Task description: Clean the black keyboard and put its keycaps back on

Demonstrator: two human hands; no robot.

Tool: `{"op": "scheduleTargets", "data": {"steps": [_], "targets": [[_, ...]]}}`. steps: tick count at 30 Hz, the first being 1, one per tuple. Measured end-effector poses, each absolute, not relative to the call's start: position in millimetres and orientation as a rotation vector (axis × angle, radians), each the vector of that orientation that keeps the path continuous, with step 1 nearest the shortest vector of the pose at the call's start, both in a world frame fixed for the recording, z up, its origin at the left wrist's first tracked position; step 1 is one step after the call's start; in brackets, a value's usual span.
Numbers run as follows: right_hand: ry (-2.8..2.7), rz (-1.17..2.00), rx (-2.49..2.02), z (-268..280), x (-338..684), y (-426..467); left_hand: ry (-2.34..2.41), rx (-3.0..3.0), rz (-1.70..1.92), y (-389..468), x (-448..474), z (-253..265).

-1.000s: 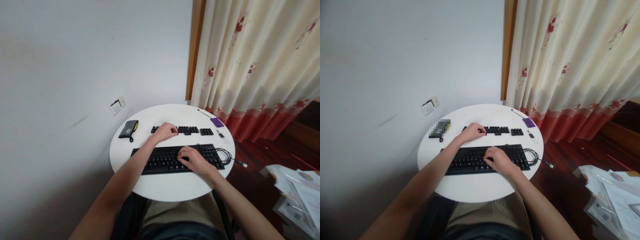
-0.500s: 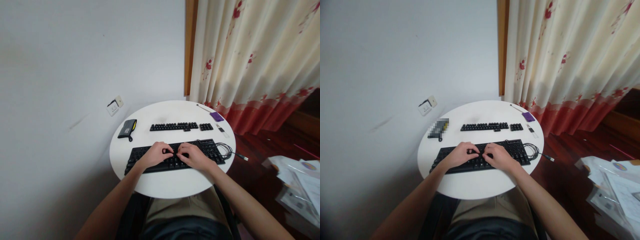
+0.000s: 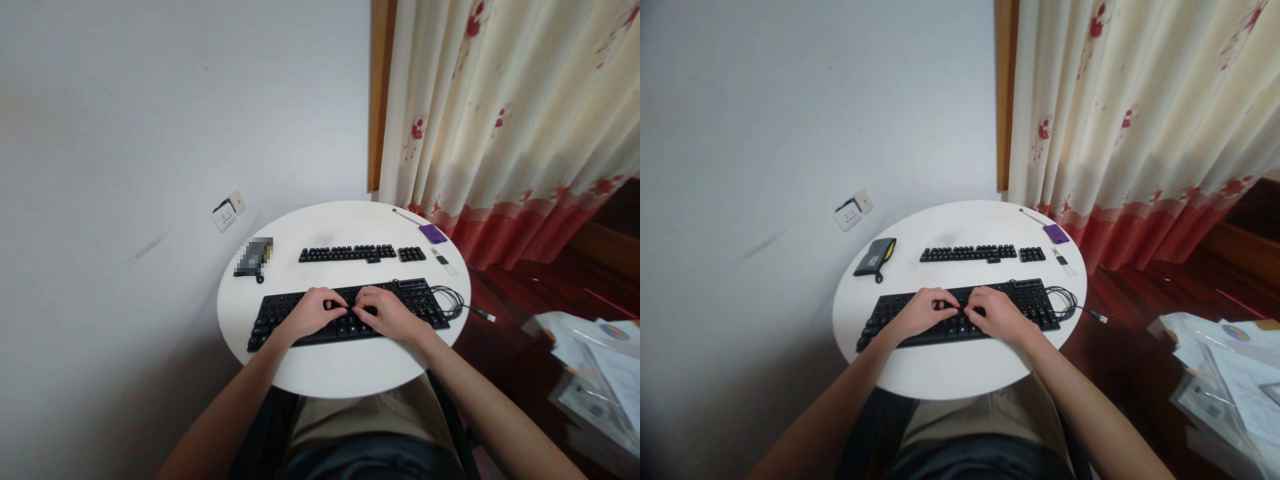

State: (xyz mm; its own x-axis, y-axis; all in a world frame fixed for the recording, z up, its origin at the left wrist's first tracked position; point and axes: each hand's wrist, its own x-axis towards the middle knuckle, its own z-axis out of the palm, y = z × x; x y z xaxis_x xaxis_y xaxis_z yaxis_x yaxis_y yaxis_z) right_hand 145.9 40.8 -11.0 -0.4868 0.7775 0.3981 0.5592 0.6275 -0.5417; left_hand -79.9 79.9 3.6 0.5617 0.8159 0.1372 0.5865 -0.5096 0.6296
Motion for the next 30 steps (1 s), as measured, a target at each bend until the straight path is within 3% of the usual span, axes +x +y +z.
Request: {"op": "scheduleTargets", "data": {"steps": [15, 30], "targets": [[-2.208, 0.474, -1.022, -13.4, 145.8, 41.8, 1.062, 2.778, 0.535, 54.9, -74.3, 2.4], [-2.285, 0.351, -1.032, -11.7, 145.7, 40.2, 1.270, 2.759, 0.644, 26.4, -66.9, -7.5]]}}
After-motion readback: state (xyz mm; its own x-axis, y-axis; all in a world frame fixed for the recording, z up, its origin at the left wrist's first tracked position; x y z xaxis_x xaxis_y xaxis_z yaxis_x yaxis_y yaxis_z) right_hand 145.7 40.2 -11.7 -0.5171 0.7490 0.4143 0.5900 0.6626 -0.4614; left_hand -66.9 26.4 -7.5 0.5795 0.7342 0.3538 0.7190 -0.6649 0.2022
